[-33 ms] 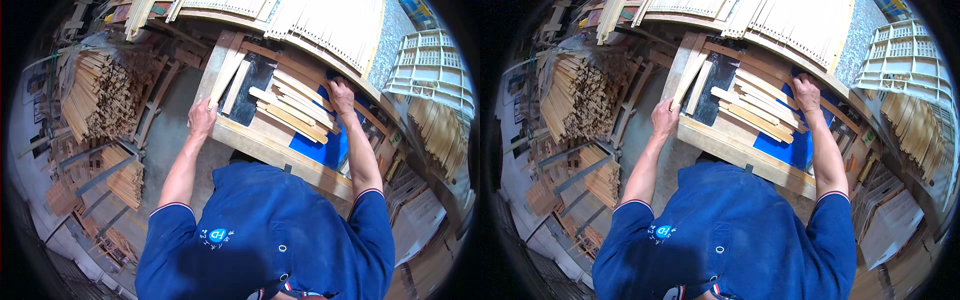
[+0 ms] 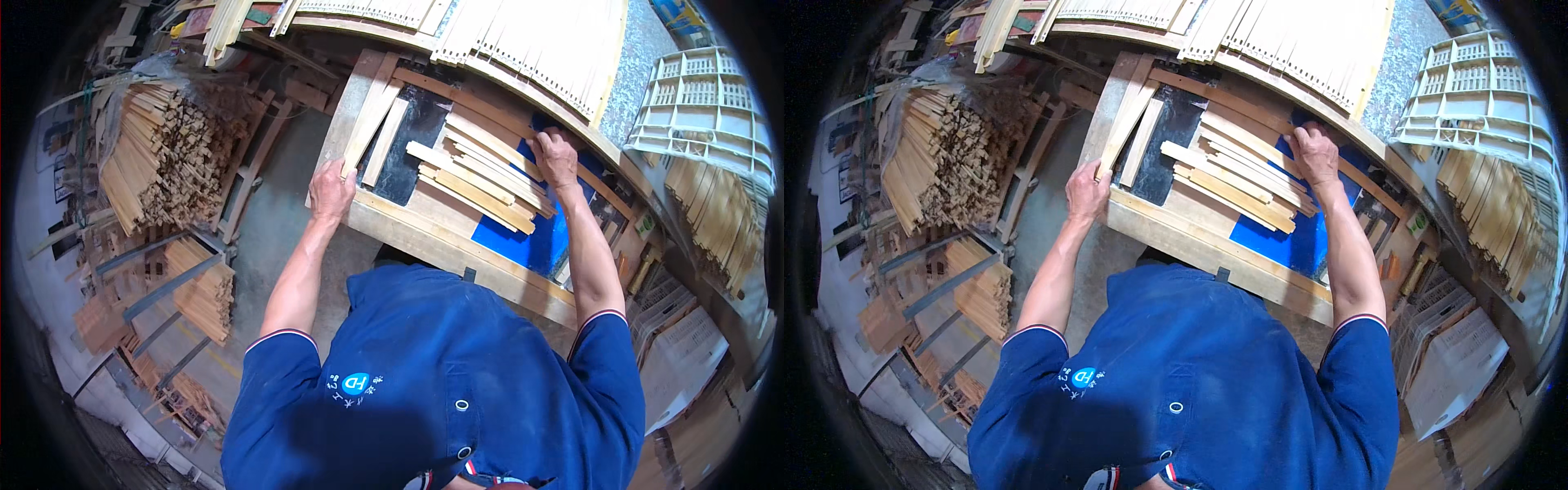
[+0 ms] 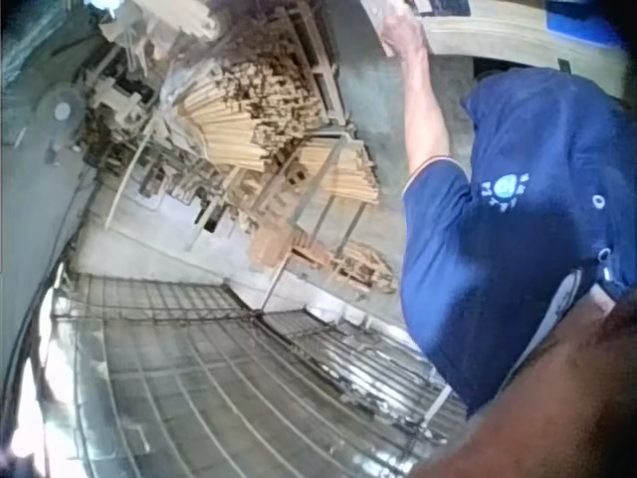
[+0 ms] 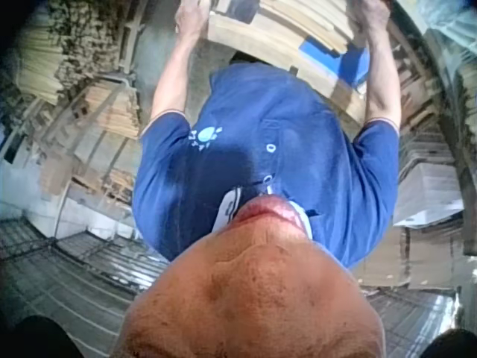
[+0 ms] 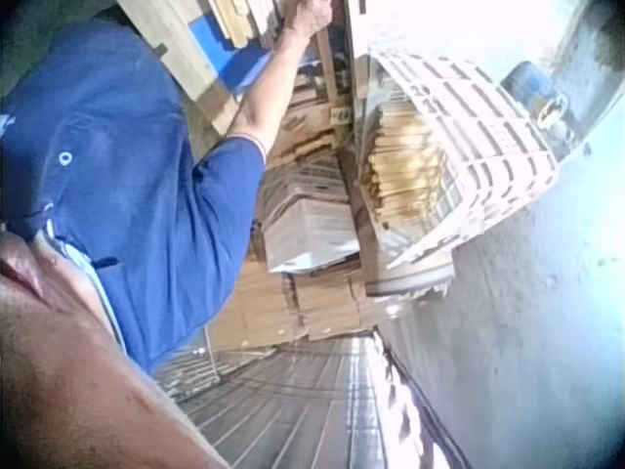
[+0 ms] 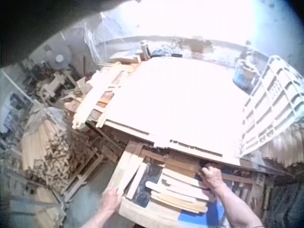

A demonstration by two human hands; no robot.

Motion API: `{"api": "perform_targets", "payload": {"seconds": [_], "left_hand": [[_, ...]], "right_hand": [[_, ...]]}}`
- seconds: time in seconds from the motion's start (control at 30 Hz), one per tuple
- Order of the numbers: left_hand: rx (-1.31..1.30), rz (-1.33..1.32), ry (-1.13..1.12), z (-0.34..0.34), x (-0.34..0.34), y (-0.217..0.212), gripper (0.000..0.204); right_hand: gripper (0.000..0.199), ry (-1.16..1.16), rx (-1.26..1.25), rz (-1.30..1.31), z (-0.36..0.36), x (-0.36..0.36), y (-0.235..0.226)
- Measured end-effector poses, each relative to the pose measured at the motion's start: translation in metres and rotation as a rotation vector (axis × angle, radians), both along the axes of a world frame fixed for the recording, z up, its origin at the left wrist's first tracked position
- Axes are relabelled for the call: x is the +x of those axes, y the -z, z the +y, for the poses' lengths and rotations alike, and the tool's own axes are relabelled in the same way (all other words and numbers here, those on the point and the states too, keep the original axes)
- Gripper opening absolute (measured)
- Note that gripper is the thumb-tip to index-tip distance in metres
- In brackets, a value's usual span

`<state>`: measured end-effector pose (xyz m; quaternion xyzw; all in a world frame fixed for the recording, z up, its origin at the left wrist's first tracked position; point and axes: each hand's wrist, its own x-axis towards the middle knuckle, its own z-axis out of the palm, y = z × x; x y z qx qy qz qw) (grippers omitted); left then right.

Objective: Assembling wooden slats into rectangular frames using a assembly jig and a pneumatic nail gun.

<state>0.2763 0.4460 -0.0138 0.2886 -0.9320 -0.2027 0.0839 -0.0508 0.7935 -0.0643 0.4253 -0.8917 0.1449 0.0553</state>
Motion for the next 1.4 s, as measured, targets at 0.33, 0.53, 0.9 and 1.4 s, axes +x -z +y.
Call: {"api": "perform_targets", "payload": {"seconds": [0.33,0.53,0.9,1.4], "left_hand": [[-0.141,-0.106,-0.018,0.017,-0.003,0.022,0.030],[-0.276,-0.139,-0.013,0.027,-0.015,0.026,0.032],[0.013,0.078,0.414,0.096,0.006,0.016,0.025],[0.896,-0.497,0.666,0.173,-0.040,-0.063,0.035]], "right_hand": [[0.021,-0.012,0.099,-0.236,-0.007,0.043,-0.022],[0.023,-0.224,0.268,-0.208,-0.007,0.029,-0.026],[0.017,0.147,0.064,-0.165,0.123,0.107,-0.063],[0.037,0.761,0.269,-0.365,0.248,0.159,-0.016]]}}
